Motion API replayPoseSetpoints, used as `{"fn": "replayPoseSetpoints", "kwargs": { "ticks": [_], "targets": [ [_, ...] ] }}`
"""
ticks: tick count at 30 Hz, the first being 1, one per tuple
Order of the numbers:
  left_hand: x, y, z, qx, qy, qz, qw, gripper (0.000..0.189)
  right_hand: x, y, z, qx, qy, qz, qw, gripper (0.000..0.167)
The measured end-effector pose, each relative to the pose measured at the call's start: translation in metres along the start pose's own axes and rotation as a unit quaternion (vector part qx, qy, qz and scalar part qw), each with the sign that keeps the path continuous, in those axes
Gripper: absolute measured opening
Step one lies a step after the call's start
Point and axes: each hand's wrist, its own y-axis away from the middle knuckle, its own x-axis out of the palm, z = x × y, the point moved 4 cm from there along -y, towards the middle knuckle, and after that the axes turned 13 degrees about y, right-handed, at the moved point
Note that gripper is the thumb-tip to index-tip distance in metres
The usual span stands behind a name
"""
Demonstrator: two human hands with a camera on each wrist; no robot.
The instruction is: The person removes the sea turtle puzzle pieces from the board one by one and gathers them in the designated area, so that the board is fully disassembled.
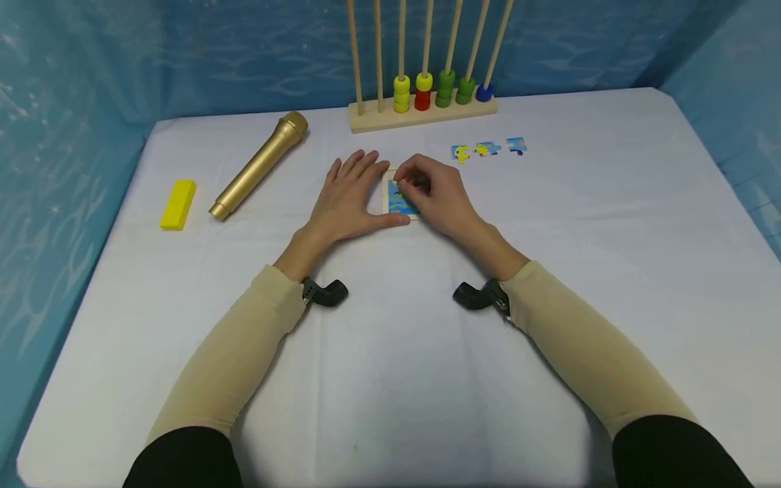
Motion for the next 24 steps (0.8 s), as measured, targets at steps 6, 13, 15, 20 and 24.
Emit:
{"fn": "replayPoseSetpoints", "kwargs": {
  "ticks": [6,13,15,20,24],
  "targets": [
    [0.0000,0.0012,0.0028,0.002,0.003,-0.002,1.0000,0.109,0.0021,0.0005,0.0010,-0.005,0.018,-0.001,0.9998,0.015],
    [0.0004,0.0000,0.0020,0.003,0.001,-0.002,1.0000,0.109,0.0016,0.0018,0.0032,-0.035,0.042,0.016,0.9984,0.026],
    [0.0004,-0.0003,0.0014,0.005,0.003,-0.002,1.0000,0.108,0.0005,0.0021,0.0036,-0.038,0.043,0.015,0.9982,0.026],
    [-0.0001,-0.0011,0.0001,0.004,0.002,0.000,1.0000,0.109,-0.0015,0.0004,-0.0003,-0.012,0.015,0.001,0.9998,0.023],
    [-0.0007,-0.0001,0.0004,-0.002,0.002,0.001,1.0000,0.108,-0.0027,-0.0008,-0.0043,0.023,-0.014,-0.009,0.9996,0.019]
  ]
}}
